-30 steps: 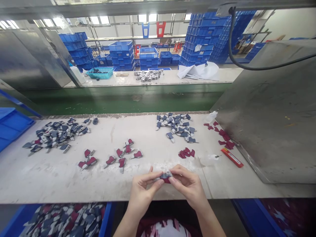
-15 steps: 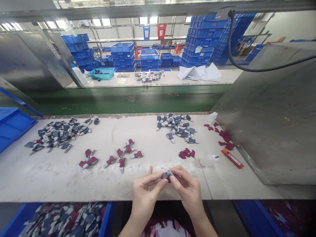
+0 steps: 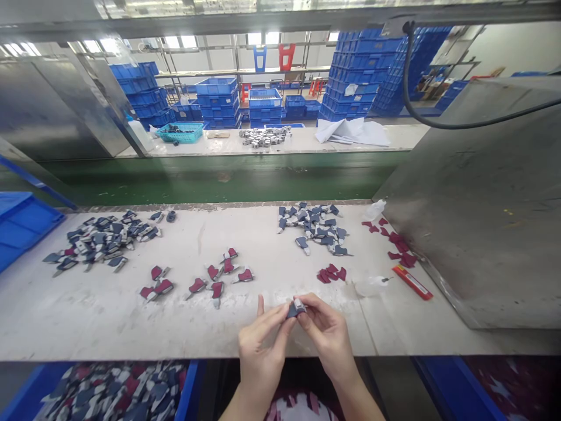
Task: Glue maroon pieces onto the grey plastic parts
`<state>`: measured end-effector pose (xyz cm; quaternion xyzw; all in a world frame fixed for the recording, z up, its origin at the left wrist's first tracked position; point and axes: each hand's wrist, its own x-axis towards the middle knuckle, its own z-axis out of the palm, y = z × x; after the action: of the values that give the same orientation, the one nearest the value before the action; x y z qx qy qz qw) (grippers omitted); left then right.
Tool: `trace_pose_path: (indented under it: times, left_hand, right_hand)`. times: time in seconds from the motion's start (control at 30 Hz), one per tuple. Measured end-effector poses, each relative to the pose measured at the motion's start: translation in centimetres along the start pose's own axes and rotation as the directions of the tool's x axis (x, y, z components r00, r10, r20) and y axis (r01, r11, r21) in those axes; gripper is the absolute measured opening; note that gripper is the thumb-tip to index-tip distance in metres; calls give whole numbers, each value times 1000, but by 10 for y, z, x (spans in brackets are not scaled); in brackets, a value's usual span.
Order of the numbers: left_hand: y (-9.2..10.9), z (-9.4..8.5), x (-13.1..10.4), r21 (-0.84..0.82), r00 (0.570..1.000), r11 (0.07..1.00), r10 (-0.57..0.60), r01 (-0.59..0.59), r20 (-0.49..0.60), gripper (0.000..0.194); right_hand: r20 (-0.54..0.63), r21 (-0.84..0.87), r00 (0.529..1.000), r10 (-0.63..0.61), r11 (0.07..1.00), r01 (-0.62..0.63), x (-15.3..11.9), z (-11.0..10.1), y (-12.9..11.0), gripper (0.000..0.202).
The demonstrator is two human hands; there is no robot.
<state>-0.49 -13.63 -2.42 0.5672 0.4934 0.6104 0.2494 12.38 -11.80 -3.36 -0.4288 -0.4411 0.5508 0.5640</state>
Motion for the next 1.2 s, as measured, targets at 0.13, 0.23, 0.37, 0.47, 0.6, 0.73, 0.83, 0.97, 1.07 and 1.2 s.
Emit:
trace_pose_path:
  times: [0.13,0.23,0.37,0.47,0.6,0.73,0.83,0.97,1.07,1.2]
  left_hand:
    - [-7,-7,5,25,989,996,82,-85,120,39]
    - [-6,-14,12,25,983,1000,-5,0,184,37]
    - [2,-17,18,41,945,965,-260,257,197,23]
    - [8,-18,20,31,919,941,-337,338,205,19]
    - [12,-20,21,34,887,921,-384,389,255,19]
    - [13,-19,21,42,855,903,-420,428,304,21]
    - [12,-17,21,39,844,895,-434,445,315,22]
    - [12,-14,23,-10,807,847,-502,531,311,22]
    - [11,-14,24,-44,791,823,-527,566,312,22]
    - [8,-14,24,-56,796,825,-522,563,308,24]
  right_hand:
    - [-48,2,995,87,996,-87,4,1,5,29]
    - [3,-84,999,46,995,-46,7,-2,7,32]
    - [68,-429,954,-291,855,291,9,-13,3,45]
    - [205,-630,794,-572,544,554,11,-19,-5,32]
    - [364,-642,658,-659,334,690,14,-20,-15,17]
    - [424,-630,624,-656,281,724,16,-16,-19,17]
    - [408,-674,622,-669,239,699,14,-16,-15,27]
    - [328,-702,614,-718,250,667,11,-17,-7,26]
    - [263,-663,633,-728,341,667,11,-17,-4,18]
    - [231,-632,655,-719,401,663,12,-18,0,19]
